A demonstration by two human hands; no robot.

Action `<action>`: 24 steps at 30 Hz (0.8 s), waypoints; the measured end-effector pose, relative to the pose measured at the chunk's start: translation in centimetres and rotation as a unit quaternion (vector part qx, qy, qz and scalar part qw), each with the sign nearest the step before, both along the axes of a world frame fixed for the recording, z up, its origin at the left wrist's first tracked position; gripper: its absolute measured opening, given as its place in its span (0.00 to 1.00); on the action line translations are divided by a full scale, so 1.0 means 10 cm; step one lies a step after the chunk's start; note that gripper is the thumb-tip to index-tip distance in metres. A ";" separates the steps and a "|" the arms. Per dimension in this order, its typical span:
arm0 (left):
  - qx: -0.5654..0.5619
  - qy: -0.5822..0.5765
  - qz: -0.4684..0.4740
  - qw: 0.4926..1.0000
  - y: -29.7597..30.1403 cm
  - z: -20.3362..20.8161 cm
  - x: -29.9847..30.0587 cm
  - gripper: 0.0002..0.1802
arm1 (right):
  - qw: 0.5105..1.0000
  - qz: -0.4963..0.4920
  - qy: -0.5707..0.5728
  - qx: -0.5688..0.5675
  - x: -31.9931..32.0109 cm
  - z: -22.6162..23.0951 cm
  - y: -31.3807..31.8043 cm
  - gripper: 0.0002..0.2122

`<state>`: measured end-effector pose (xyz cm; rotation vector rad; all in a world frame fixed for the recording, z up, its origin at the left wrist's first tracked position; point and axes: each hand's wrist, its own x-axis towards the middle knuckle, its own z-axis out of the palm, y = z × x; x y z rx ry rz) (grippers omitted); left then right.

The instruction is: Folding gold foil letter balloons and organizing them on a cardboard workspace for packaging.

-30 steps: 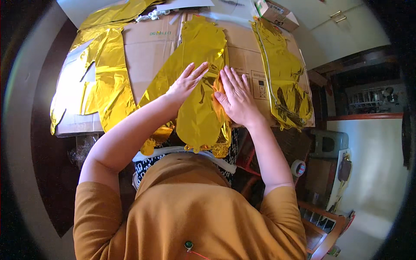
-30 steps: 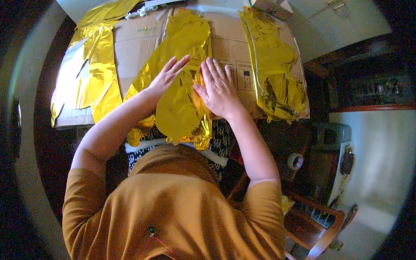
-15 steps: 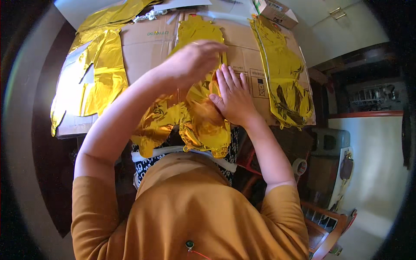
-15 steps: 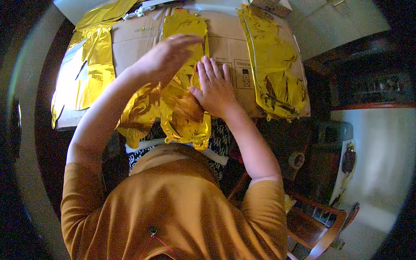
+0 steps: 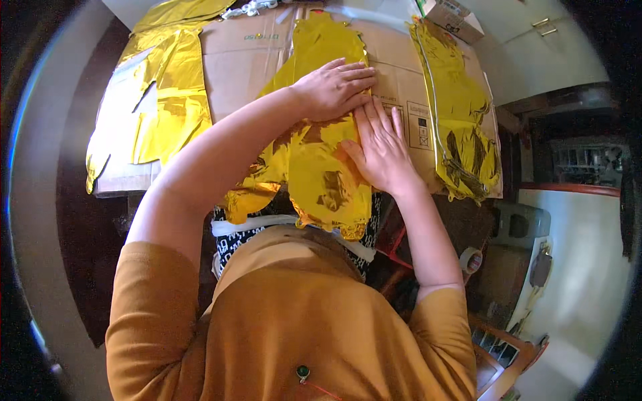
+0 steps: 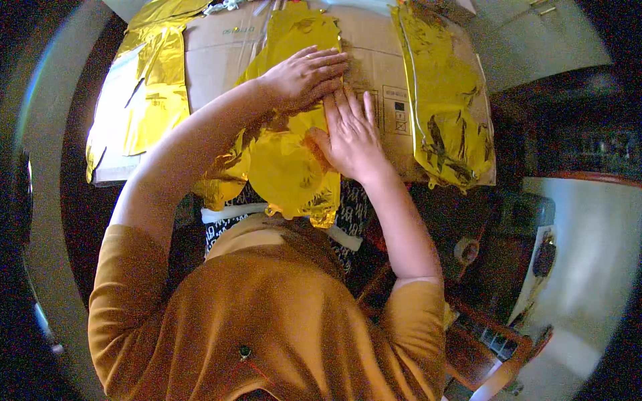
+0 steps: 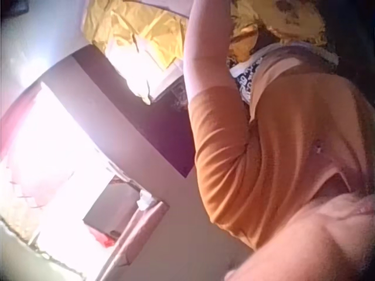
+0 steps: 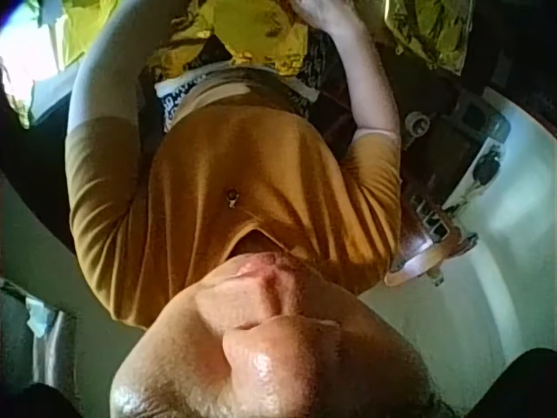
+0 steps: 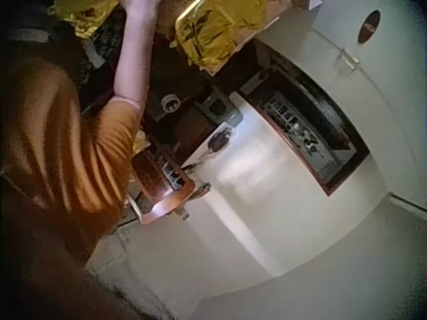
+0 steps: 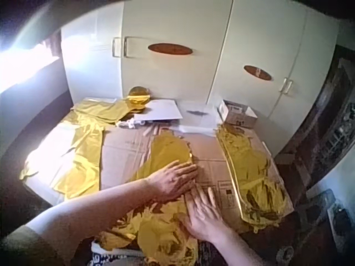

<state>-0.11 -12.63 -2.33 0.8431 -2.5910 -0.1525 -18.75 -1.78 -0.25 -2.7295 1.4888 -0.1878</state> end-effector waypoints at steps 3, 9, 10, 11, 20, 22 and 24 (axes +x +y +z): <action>-0.008 -0.005 -0.001 1.000 0.00 0.01 -0.02 0.28 | 1.000 -0.003 -0.021 0.008 -0.01 0.04 0.08 0.37; -0.020 -0.029 0.012 0.999 0.01 0.01 0.01 0.28 | 0.998 -0.003 -0.011 0.066 0.02 0.17 0.51 0.40; -0.019 -0.025 0.011 0.999 0.00 0.00 0.00 0.28 | 0.998 -0.005 -0.013 0.067 0.01 0.18 0.57 0.40; -0.018 -0.024 0.009 1.000 0.01 0.00 0.00 0.28 | 0.997 -0.007 -0.018 0.068 0.00 0.17 0.63 0.40; 0.002 0.068 0.012 0.998 0.00 0.09 0.04 0.27 | 0.998 0.000 -0.015 0.062 -0.01 0.16 0.66 0.39; 0.019 0.169 0.014 0.985 0.01 0.21 0.14 0.25 | 0.998 0.003 -0.012 0.062 0.01 0.17 0.65 0.39; 0.043 0.301 0.110 0.946 0.14 0.40 0.28 0.24 | 0.998 0.005 0.001 0.059 0.01 0.17 0.64 0.39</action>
